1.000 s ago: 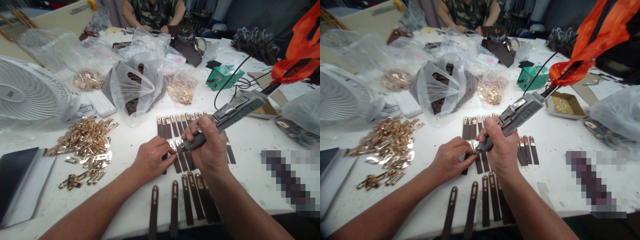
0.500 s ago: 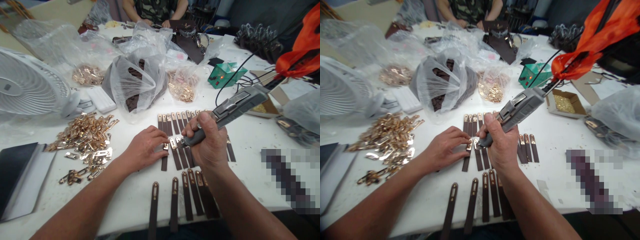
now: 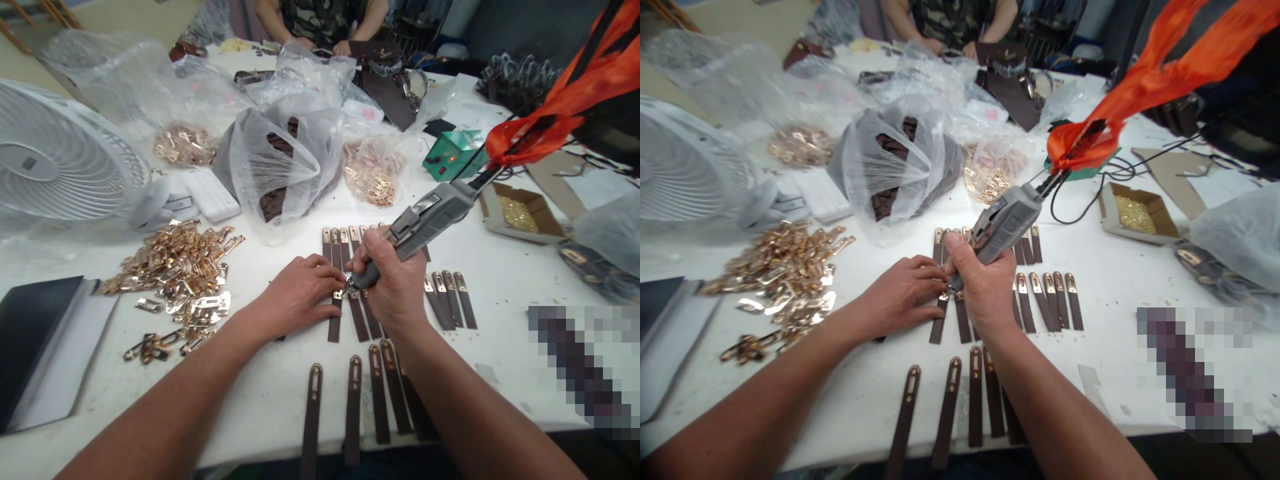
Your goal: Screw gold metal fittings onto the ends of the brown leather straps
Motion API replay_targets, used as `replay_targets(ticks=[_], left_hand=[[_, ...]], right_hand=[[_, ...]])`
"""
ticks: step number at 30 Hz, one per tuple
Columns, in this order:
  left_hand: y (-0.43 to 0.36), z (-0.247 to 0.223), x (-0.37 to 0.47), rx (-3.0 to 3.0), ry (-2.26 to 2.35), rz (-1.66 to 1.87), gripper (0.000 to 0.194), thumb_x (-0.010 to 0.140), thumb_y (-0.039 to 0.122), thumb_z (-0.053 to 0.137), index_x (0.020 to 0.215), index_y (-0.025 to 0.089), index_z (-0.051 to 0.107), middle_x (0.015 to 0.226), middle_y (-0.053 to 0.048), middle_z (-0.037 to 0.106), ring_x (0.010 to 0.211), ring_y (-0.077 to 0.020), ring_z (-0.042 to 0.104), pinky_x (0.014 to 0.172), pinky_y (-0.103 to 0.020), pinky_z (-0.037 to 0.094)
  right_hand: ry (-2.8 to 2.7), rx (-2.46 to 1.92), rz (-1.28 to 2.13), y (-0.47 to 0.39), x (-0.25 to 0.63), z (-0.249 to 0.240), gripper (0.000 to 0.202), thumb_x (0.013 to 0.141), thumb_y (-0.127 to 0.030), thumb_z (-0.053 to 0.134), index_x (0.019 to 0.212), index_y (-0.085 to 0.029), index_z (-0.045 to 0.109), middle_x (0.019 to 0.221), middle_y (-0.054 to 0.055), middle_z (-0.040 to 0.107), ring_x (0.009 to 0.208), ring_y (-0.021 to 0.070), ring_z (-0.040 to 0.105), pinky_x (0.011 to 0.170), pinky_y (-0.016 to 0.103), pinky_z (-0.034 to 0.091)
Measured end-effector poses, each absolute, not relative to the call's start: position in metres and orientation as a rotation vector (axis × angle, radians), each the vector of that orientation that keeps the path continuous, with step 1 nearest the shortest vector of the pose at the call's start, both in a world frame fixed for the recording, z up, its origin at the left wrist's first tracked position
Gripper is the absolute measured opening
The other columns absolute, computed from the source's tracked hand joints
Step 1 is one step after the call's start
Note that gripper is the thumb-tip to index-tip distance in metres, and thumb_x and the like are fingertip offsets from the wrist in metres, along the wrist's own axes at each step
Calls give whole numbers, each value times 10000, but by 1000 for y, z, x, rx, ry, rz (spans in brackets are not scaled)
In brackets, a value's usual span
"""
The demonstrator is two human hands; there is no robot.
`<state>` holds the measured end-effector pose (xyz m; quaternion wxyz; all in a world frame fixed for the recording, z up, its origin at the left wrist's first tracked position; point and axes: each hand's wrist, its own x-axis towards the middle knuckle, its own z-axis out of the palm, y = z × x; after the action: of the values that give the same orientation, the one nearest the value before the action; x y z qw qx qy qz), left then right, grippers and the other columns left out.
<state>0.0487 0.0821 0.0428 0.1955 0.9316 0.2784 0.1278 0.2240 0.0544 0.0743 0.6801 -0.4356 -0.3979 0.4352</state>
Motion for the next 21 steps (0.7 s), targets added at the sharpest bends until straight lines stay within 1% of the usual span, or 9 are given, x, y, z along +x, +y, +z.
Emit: replay_targets(ticks=[4,8,13,16,21], left_hand=[[83,42,50,2606,799,361,321,925,497,818,1064,214,760,1283,-10,755,1222,-299,605,925,-445,459],[85,38,50,2587,803,388,301,901,491,842,1020,223,774,1267,-10,759,1221,-297,602,929,-441,455],[85,35,50,2560,830,409,303,860,478,881,1031,245,791,1241,-1,769,1212,-297,611,922,-435,455],[85,33,50,2544,845,423,310,849,463,891,1065,261,799,1254,8,769,1228,-292,618,931,-429,462],[84,29,51,2532,873,485,223,877,428,851,1038,284,796,1142,15,768,1184,-268,643,901,-396,477]], right_hand=[[-935,-1023,948,56,221,66,407,873,-469,874,746,-192,603,608,-22,607,550,136,588,587,283,501],[-973,-1046,929,57,220,61,390,881,-475,864,786,-192,613,601,-21,615,535,136,573,582,286,488],[-1070,-1016,902,55,221,57,368,891,-444,843,772,-203,592,619,-26,586,544,130,544,563,293,478],[-1180,-967,925,53,221,57,319,908,-407,804,788,-217,578,611,-35,566,530,130,519,537,296,466],[-1295,-939,918,54,222,51,298,879,-382,802,798,-228,560,618,-39,543,536,128,495,521,291,463]])
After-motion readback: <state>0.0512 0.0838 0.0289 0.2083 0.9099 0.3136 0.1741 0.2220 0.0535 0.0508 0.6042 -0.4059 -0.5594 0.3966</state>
